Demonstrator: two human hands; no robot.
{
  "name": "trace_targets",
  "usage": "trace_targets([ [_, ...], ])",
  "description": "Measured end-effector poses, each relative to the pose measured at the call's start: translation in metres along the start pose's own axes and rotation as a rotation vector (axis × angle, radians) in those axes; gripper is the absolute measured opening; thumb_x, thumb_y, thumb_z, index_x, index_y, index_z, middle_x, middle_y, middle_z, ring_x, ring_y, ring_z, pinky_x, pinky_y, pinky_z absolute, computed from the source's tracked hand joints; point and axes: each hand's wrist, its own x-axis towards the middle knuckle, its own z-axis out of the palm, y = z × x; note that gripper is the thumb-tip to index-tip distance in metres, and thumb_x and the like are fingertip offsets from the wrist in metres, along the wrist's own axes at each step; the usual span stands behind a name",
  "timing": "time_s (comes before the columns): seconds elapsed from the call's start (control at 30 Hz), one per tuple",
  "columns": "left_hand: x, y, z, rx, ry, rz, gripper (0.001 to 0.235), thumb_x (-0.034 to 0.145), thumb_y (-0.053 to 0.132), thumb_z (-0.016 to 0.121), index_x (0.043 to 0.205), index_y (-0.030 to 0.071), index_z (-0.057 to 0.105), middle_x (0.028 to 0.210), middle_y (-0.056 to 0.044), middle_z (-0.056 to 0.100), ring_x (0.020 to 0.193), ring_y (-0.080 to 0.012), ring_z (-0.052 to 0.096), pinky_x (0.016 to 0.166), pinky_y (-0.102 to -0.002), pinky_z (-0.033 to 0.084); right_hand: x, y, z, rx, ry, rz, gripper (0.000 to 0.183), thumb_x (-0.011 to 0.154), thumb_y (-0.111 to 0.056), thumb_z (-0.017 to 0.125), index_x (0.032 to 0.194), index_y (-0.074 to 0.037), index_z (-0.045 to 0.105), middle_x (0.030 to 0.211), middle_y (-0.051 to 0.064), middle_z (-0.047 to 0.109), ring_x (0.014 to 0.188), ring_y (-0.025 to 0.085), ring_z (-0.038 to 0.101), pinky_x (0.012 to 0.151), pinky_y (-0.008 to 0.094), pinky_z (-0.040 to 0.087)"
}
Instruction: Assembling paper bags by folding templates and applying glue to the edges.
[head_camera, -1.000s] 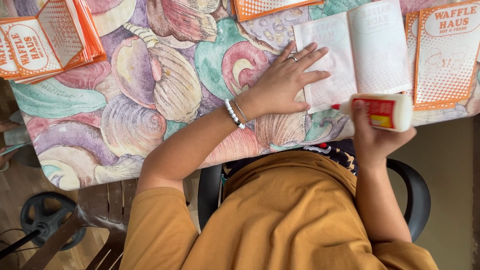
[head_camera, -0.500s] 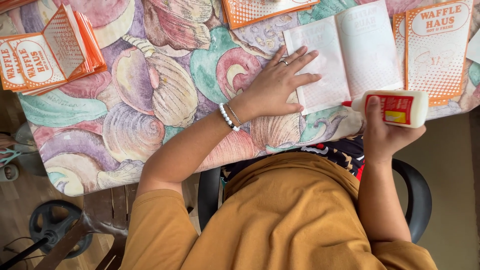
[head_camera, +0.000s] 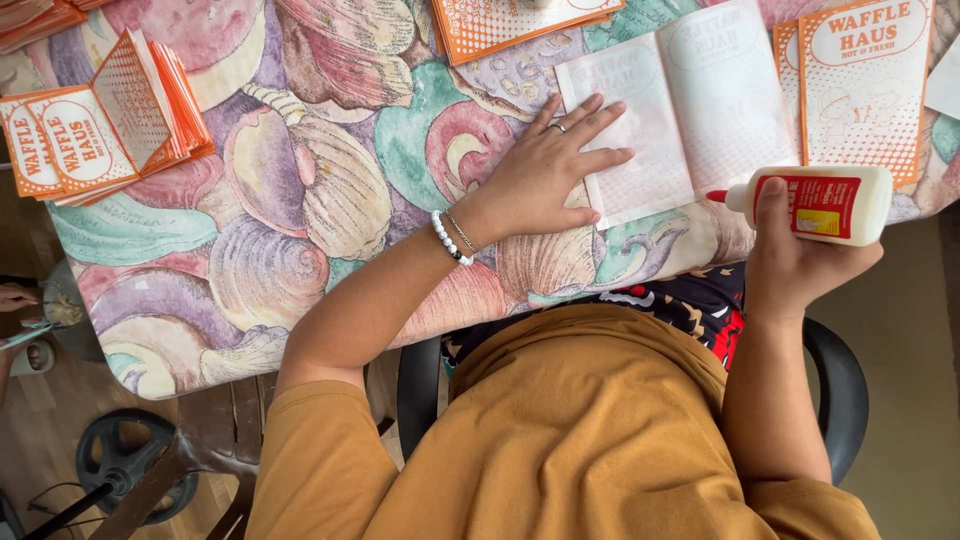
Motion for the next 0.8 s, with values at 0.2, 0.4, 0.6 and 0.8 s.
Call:
trace_targets([
  [0.2,0.001,0.001,-0.001,0.018,-0.015,-0.010,0.075,0.085,0.045,0.083,0.150,0.022,0.054,0.167,-0.013,0.018,0.156,-0.0319,0.016,0.126,-0.059,0.004,-0.007,-0.015,0.003,-0.066,-0.166,-0.027,0.030,0.103,-0.003,0.092,0.088,0.008,0.069,0.086,0.013,0.070,0.081,0.019,0.067,0.071,0.035,0.057],
  [0.4,-0.002,0.029,-0.027,0.119,-0.130,-0.133,0.076,0.089,0.052,0.075,0.154,0.029,0.044,0.169,-0.013,0.013,0.156,-0.0310,0.015,0.126,-0.061,0.002,0.007,-0.007,-0.010,0.134,0.076,-0.013,0.035,0.096,0.013,0.087,0.110,0.011,0.055,0.102,0.024,0.064,0.091,0.026,0.065,0.080,0.045,0.063],
  [0.6,-0.034,0.073,-0.007,0.576,0.134,-0.134,0.055,0.081,0.007,0.060,0.135,0.014,0.065,0.085,-0.001,0.067,0.070,-0.0235,0.063,0.075,-0.044,0.042,0.035,-0.060,-0.025,0.192,0.022,0.118,0.066,0.099,-0.003,0.073,0.161,0.001,0.048,0.106,0.007,0.057,0.091,0.015,0.055,0.085,0.031,0.054],
  [0.8,-0.026,0.024,-0.008,0.245,0.005,0.217,0.059,0.085,-0.011,0.049,0.138,0.012,0.062,0.160,-0.016,0.043,0.150,-0.0380,0.035,0.124,-0.053,0.027,0.040,-0.048,-0.037,0.188,-0.012,0.166,0.069,0.099,-0.007,0.072,0.161,0.003,0.042,0.118,0.009,0.061,0.098,0.015,0.058,0.092,0.031,0.054],
])
